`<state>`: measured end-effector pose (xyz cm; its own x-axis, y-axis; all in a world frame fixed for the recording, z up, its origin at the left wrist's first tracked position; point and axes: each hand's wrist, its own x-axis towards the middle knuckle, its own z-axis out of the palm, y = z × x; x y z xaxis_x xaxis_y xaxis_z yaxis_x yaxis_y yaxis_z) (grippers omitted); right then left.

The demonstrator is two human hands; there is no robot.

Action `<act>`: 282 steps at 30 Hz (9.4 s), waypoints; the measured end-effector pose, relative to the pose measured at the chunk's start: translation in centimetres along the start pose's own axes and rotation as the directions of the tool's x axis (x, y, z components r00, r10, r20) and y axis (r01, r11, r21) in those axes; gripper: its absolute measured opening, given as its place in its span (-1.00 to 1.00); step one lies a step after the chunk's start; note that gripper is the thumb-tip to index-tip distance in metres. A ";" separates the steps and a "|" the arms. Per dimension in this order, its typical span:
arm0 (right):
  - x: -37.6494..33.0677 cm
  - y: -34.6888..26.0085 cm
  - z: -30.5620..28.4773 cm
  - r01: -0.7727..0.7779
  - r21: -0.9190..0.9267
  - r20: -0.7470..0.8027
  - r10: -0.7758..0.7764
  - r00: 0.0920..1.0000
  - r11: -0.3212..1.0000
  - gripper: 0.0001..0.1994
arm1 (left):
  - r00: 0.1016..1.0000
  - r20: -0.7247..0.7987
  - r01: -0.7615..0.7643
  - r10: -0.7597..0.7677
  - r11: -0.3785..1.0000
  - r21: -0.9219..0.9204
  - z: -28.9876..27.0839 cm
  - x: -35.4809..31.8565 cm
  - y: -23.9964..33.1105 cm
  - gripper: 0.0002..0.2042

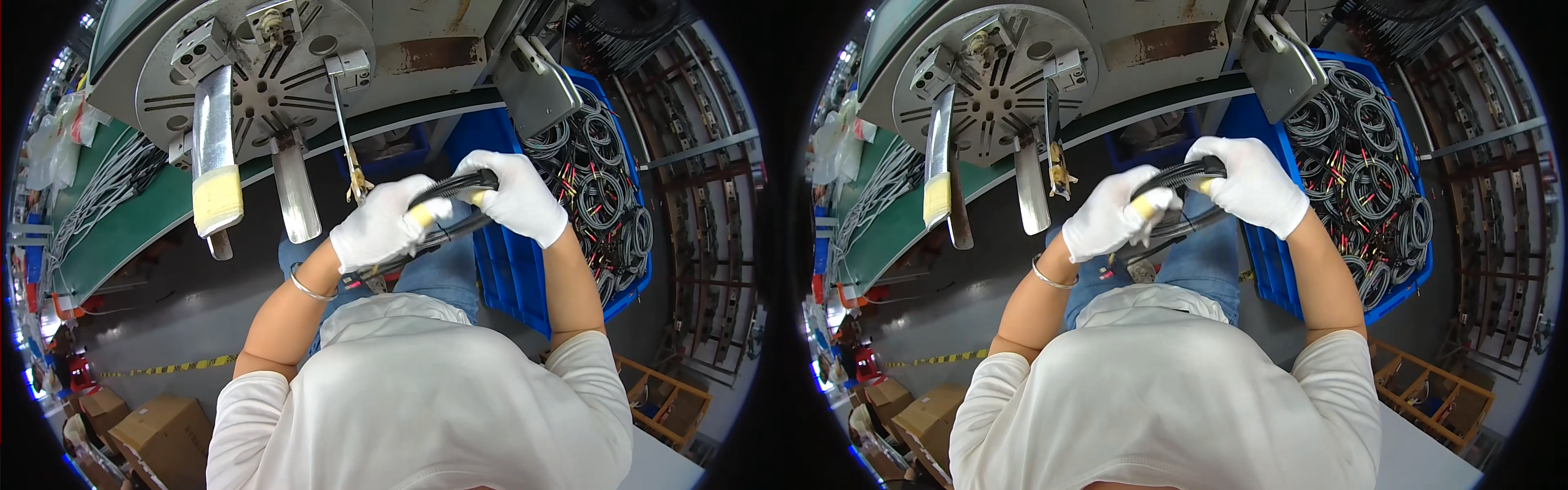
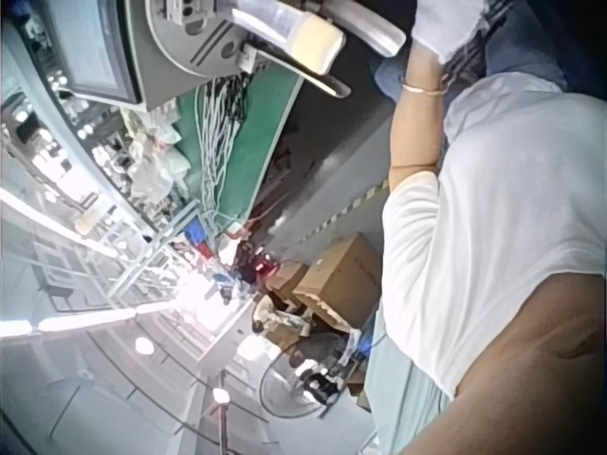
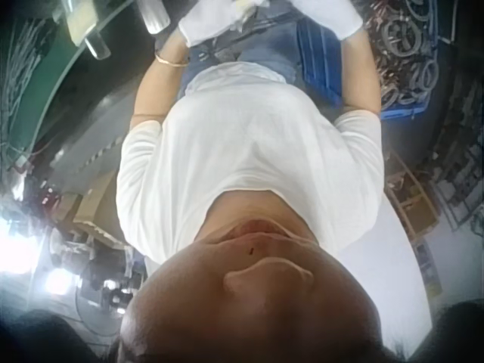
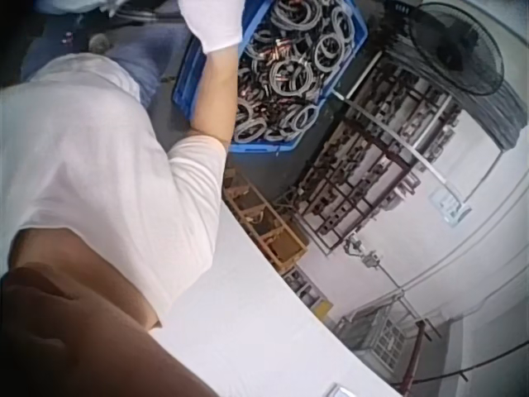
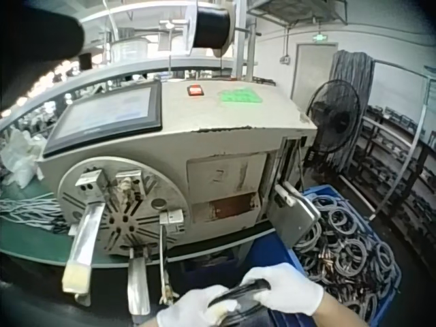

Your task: Wind long cables into circular coils using an industrial winding machine and place them into a storage bin.

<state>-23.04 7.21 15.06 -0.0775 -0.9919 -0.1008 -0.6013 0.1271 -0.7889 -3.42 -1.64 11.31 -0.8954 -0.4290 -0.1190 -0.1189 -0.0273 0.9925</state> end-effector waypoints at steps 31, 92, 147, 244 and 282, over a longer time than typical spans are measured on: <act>-2.4 1.0 -2.8 0.271 -0.003 -0.321 -0.257 0.912 0.963 -0.73 | 0.920 -0.095 -0.228 0.380 0.717 0.659 5.3 1.0 7.3 -0.61; 12.9 5.9 -12.6 0.299 0.124 -0.896 -0.023 0.443 0.946 -0.67 | 0.652 -0.690 -0.552 0.313 0.820 -0.151 3.7 22.4 7.1 -0.81; 4.5 -6.6 25.0 0.709 -0.129 0.531 -0.555 0.640 0.694 -0.59 | -0.081 -0.459 -0.230 -0.885 0.465 -0.855 -13.5 -31.7 -37.0 -0.70; -1.8 -13.4 2.6 0.697 0.205 -0.283 -0.640 0.715 0.688 -0.47 | 0.918 0.128 -0.224 0.376 0.225 0.948 -6.9 -13.0 21.3 -0.76; 9.8 -11.9 5.2 0.526 -0.191 -0.649 -0.508 0.566 0.829 -0.88 | 0.401 -0.607 -0.332 0.686 0.726 0.602 -12.1 -9.2 8.9 -0.84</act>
<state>-12.55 -3.97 20.32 -0.2541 -0.6260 0.7373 -0.6909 -0.4161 -0.5913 8.91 -8.88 21.56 -0.1798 -0.7386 0.6497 -0.0478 0.6662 0.7442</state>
